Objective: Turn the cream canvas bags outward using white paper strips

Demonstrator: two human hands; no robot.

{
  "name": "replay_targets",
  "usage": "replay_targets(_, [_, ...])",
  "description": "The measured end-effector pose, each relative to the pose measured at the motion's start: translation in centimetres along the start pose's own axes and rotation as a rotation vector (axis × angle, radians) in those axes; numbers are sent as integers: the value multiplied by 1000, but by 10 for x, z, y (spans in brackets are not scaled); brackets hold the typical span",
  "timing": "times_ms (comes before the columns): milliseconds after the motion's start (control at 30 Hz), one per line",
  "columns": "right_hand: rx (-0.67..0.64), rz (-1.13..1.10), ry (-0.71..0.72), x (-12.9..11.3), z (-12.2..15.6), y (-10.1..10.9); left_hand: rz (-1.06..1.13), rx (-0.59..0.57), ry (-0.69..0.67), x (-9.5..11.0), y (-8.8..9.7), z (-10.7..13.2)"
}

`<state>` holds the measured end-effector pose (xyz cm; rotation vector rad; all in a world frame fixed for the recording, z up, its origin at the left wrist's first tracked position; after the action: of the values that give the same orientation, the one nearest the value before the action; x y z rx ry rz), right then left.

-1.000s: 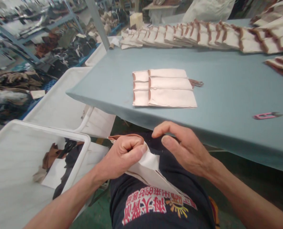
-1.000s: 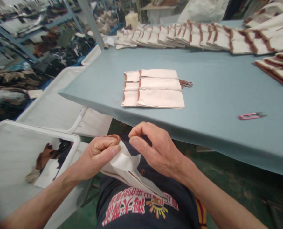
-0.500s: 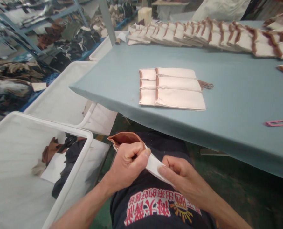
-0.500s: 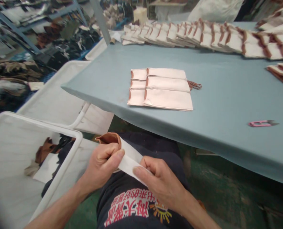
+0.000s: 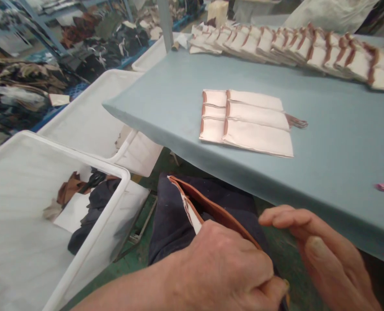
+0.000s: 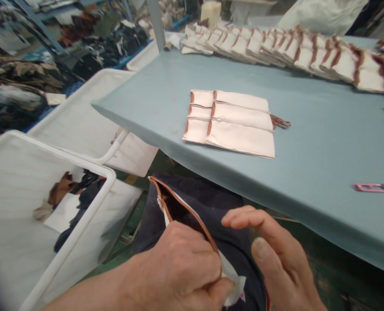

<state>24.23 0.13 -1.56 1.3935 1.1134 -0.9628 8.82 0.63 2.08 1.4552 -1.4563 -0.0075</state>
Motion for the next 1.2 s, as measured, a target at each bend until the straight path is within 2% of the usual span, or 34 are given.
replay_targets(100, [-155,-251,55,-26,-9,-32,-55,-54,-41,4,-7,-2])
replay_targets(233, [-392,-427,66,-42,-25,-64,-133,-226,-128,10,-24,5])
replay_targets(333, [-450,-306,78,-36,-35,-71,-145,-174,-123,8,-22,7])
replay_targets(433, [-451,-91,121,-27,-39,-70,-234,-43,-53,-5,-10,7])
replay_targets(500, [-426,8,137,-22,-41,-67,-302,1,-15,-16,-3,6])
replay_targets(600, [-446,116,94,-15,-43,-67,-327,-10,42,-35,3,5])
replay_targets(767, [-622,280,30,-11,-49,-75,-149,-55,118,-58,10,-1])
replay_targets(867, [-674,267,-46,-11,-50,-69,-33,-98,112,-63,13,-8])
replay_targets(967, [-676,172,-19,-23,-50,-53,99,-220,157,-75,12,-12])
replay_targets(1067, [-595,226,55,-36,-50,-28,231,-309,176,-82,13,-14])
replay_targets(1200, [-439,343,95,-40,-50,7,275,-328,155,-79,15,-22])
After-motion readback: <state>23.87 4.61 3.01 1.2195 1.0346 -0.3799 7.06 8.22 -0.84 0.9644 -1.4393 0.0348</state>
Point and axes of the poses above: each hand's wrist, its own z-axis away from the middle knuckle, its own y-axis out of the back of the hand, x = y × z, the point moved 8 cm from there along -z, towards the middle knuckle, and after that the axes turned 4 degrees about -z, right-handed, at the moved point
